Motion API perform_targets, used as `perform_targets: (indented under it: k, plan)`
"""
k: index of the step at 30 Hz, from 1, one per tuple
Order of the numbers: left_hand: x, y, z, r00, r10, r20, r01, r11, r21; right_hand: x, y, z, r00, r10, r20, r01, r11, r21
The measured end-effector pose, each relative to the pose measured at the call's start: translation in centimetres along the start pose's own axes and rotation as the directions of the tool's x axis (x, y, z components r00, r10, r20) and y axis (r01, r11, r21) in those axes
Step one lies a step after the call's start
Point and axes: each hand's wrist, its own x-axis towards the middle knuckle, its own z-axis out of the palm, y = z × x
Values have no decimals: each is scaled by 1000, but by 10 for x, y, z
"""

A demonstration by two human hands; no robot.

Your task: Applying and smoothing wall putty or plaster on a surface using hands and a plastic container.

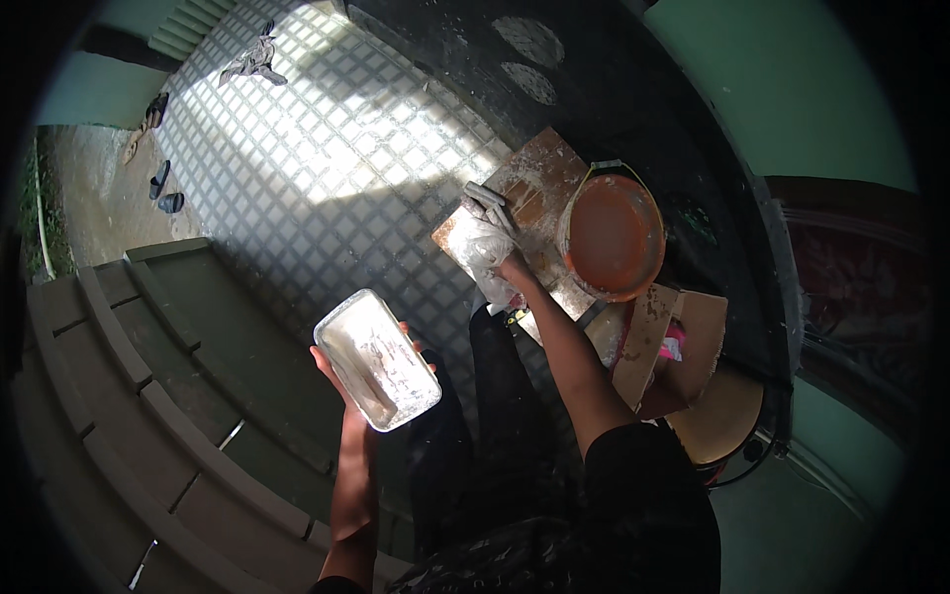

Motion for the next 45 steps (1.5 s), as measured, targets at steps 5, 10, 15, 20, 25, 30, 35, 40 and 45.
perform_targets:
  k: [5,10,15,20,25,30,35,40,45]
  plan:
    - [9,-13,6,997,-73,38,72,997,20,-38,33,-28,832,541,119,-521,689,504]
    - [-3,-1,-19,999,5,-39,-2,998,63,-62,-56,-60,846,486,221,-405,314,859]
    - [4,-2,-14,999,5,-49,3,987,160,-81,-75,-103,868,468,167,-352,341,871]
    - [6,-21,41,974,24,-225,54,942,333,-116,-141,-181,925,379,37,-191,378,906]
    - [7,-24,50,991,-100,-85,121,946,301,-152,-244,-259,986,160,-35,-65,577,814]
    - [-6,-39,99,983,-176,50,158,955,250,-176,-321,-311,999,-19,-46,44,761,647]
    - [-19,-44,131,958,-216,188,149,938,314,-182,-365,-332,954,-209,-217,256,941,220]
    - [-25,-43,148,959,-191,209,107,928,357,-180,-389,-340,936,-259,-238,253,966,-57]
    - [-36,-40,161,959,-127,252,22,924,381,-178,-389,-334,891,-391,-230,372,920,-123]
